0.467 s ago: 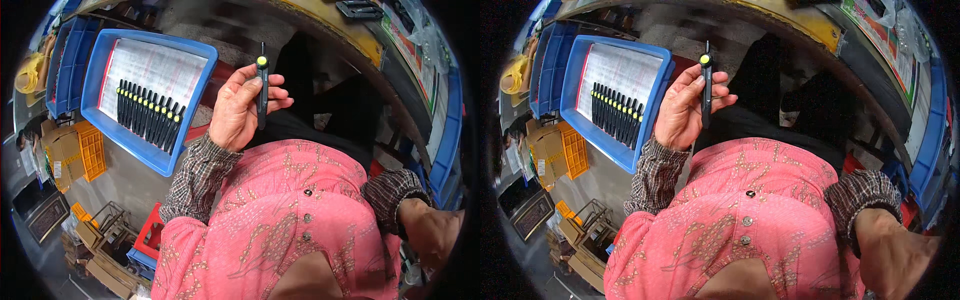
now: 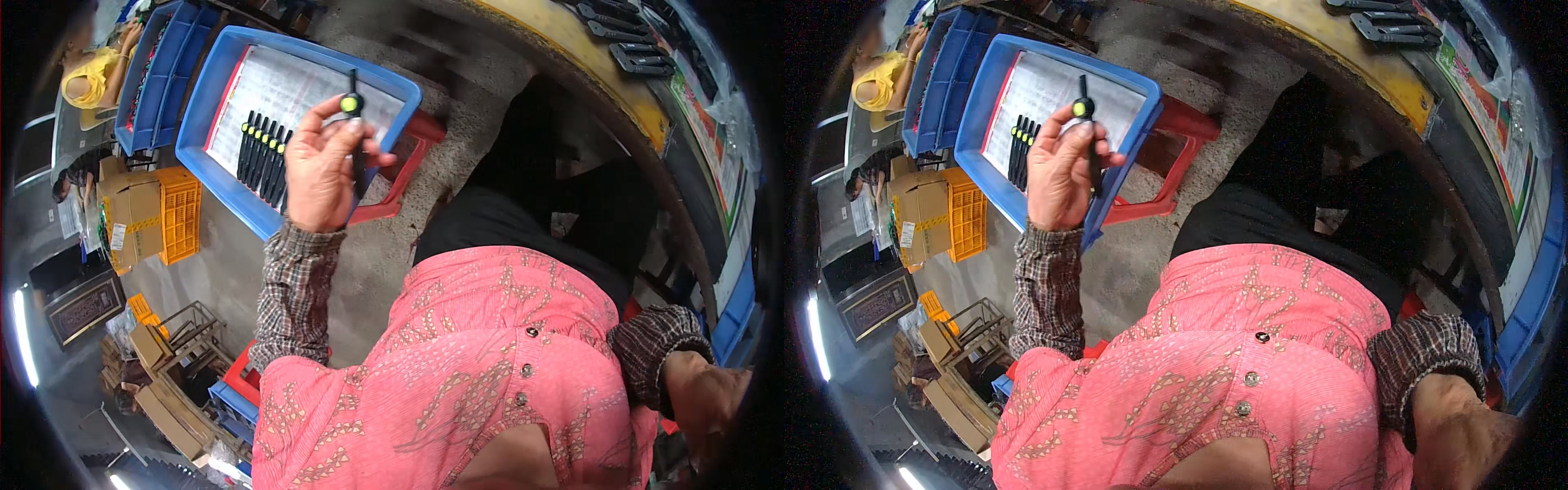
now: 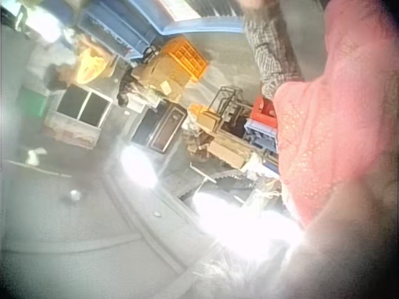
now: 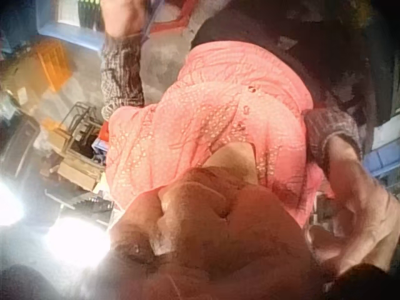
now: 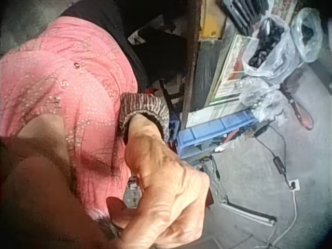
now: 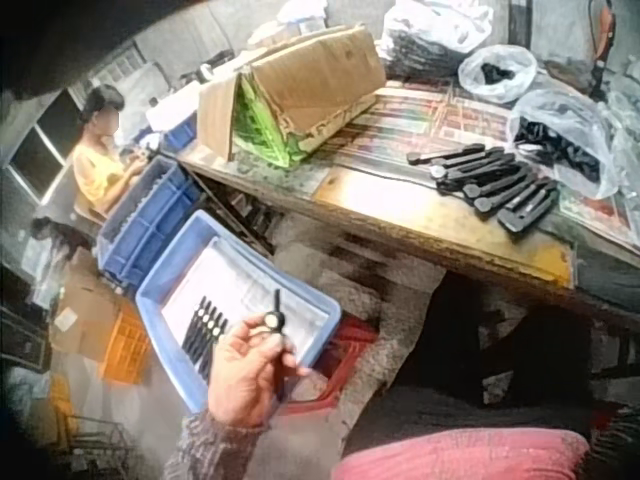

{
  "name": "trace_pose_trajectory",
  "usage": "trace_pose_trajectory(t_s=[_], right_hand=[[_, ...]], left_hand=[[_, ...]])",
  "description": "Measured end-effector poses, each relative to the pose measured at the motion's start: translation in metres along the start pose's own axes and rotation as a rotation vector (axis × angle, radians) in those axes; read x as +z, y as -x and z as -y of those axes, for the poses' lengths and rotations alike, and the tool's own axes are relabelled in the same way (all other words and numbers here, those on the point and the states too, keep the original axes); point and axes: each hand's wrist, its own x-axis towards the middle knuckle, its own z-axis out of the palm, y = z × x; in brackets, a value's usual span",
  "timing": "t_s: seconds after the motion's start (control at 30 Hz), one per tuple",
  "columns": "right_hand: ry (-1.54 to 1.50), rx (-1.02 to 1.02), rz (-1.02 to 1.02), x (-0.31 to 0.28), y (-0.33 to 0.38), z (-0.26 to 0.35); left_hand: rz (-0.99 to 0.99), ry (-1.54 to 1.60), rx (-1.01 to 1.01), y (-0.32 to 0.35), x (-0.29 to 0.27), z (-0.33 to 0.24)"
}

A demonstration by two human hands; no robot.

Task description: The person assembles compasses by attaching small circular components and legs together by hand, places the completed compasses into a tray, and takes additional parts from bags on the table.

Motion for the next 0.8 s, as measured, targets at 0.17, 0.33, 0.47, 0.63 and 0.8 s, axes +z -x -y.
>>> trace_pose_trajectory(t_s=[0.17, 0.33, 0.47, 0.63, 0.8], right_hand=[[-0.014, -0.018, 0.031, -0.004, -0.001, -0.005], [-0.031, -0.024, 0.042, -0.004, -0.001, -0.008], [-0.055, -0.024, 0.049, -0.004, -0.001, -0.014], [-0.075, -0.015, 0.062, -0.007, 0.0, -0.025], [-0.097, -0.007, 0.085, -0.01, -0.001, -0.033]], left_hand=[[-0.239, -0.41, 0.209, -0.022, -0.077, -0.016], [-0.366, -0.671, 0.343, -0.049, -0.162, -0.039], [-0.427, -0.366, 0.132, -0.065, -0.2, -0.047], [-0.305, -0.086, -0.041, -0.069, -0.209, -0.052], [-0.236, 0.027, -0.073, -0.065, -0.223, -0.054]])
